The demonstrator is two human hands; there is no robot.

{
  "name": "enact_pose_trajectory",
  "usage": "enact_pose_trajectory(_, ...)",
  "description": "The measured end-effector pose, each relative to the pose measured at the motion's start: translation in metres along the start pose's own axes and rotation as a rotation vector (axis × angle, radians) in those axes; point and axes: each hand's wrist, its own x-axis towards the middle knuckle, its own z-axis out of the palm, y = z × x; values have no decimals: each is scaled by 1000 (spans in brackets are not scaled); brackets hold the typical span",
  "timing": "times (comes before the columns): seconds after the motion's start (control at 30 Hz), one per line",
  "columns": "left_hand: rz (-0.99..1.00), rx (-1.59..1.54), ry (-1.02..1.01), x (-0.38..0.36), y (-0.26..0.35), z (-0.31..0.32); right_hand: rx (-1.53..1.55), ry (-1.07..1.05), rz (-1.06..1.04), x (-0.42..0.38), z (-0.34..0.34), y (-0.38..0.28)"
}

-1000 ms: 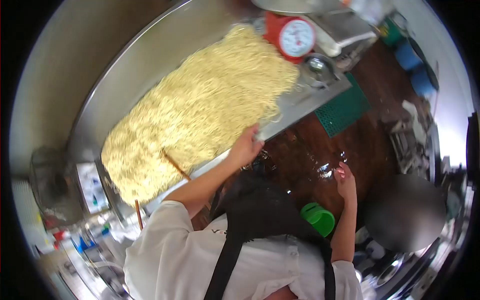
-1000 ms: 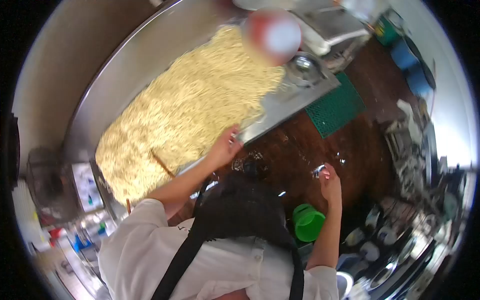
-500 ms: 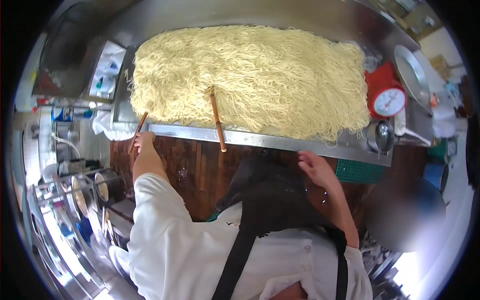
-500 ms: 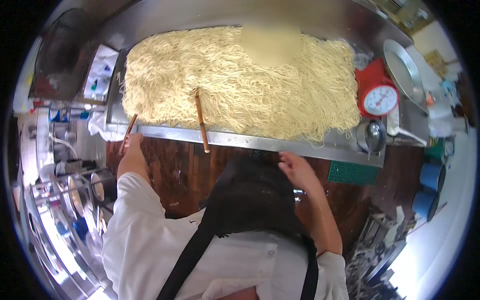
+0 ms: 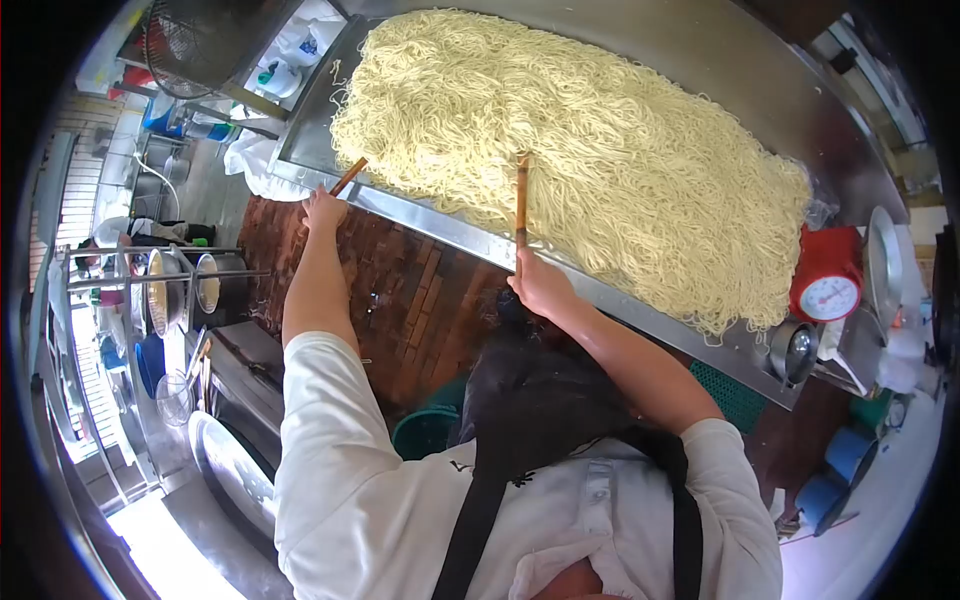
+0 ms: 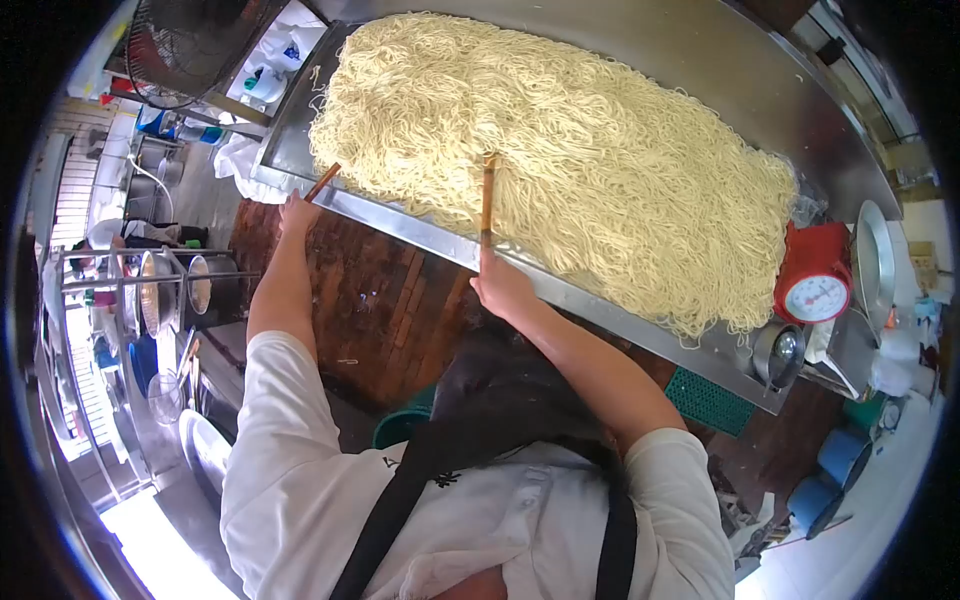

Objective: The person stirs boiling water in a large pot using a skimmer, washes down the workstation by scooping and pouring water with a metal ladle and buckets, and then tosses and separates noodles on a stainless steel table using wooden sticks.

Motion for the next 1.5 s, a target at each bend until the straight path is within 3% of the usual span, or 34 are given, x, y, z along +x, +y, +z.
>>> enact_pose_trajectory(0.1, 23, 173, -263, 20, -7, 5, 130, 262, 17, 22, 25, -14)
enact_pose_trajectory(0.13, 142, 167, -206, 18, -17, 8, 314, 267, 114, 27, 26, -19)
enact_pose_trajectory(0.2, 368, -66, -359, 28, -44, 2, 682, 289, 297, 45, 20, -25)
enact_pose_trajectory(0.27, 548, -128, -356, -24, -46, -71, 1105, 243, 374, 55, 6, -19)
enact_pose_trajectory(0.3, 594, -70, -317, -15, -75, -85, 1284, 192, 390, 42, -20, -21)
enact_pose_trajectory(0.33, 716, -66, -296, -19, -96, -116, 1014, 222, 373, 30, -37, -7)
enact_pose_trajectory(0.37, 516, 41, -315, -57, -80, -182, 799, 142, 421, 8, -80, -5)
enact_pose_trajectory(0.4, 575, 267, -74, -58, -105, -207, 586, 59, 467, -19, -123, 1)
enact_pose_trajectory(0.43, 534, 386, -69, -85, -99, -257, 220, 133, 193, -46, -146, 29)
enact_pose_trajectory(0.5, 521, 365, -16, -120, -102, -323, -212, -18, 350, -114, -230, -4)
enact_pose_trajectory(0.63, 311, 173, -25, -159, -59, -370, -357, 35, 611, -213, -310, -72)
enact_pose_trajectory(0.7, 569, -28, 0, -150, -53, -340, -282, 198, 646, -235, -317, -81)
enact_pose_trajectory(0.73, 970, -88, 72, -117, -70, -298, -267, 240, 652, -245, -315, -75)
enact_pose_trajectory(0.8, 766, -226, -304, -119, -18, -248, -244, 322, 651, -262, -309, -43)
enact_pose_trajectory(0.83, 815, -281, -389, -132, 11, -234, -254, 327, 691, -270, -308, -30)
enact_pose_trajectory(0.87, 999, -281, -324, -129, 18, -198, -267, 328, 727, -277, -308, -16)
enact_pose_trajectory(0.93, 799, -170, -577, -168, 77, -178, -344, 299, 748, -284, -301, 41)
enact_pose_trajectory(1.0, 967, -136, -567, -184, 123, -106, -366, 314, 759, -250, -273, 138)
enact_pose_trajectory(1.03, 1025, -153, -557, -187, 149, -51, -553, 385, 522, -218, -250, 203)
enact_pose_trajectory(1.07, 981, -110, -595, -199, 193, -17, -213, 385, 672, -164, -251, 214)
enact_pose_trajectory(1.1, 932, -263, -547, -214, 231, 14, -168, 427, 653, -117, -257, 182)
enact_pose_trajectory(1.13, 883, -238, -669, -225, 278, 12, -98, 499, 586, -73, -250, 196)
enact_pose_trajectory(1.17, 1110, -450, -579, -209, 307, 70, -115, 454, 516, -49, -263, 180)
enact_pose_trajectory(1.2, 1136, -507, -560, -212, 333, 82, -118, 394, 454, -43, -265, 163)
enact_pose_trajectory(1.3, 867, -669, -930, -241, 314, 27, 68, 491, 508, -83, -243, 147)
enact_pose_trajectory(1.33, 877, -873, -985, -229, 294, 83, 86, 526, 510, -88, -225, 152)
enact_pose_trajectory(1.37, 814, -792, -1052, -246, 287, 69, 102, 554, 511, -89, -194, 168)
enact_pose_trajectory(1.4, 835, -765, -929, -258, 299, 88, 136, 558, 532, -99, -163, 172)
enact_pose_trajectory(1.47, 746, -845, -968, -279, 343, 72, 138, 579, 537, -68, -172, 136)
enact_pose_trajectory(1.5, 608, -945, -1133, -296, 356, 20, 138, 587, 542, -61, -186, 121)
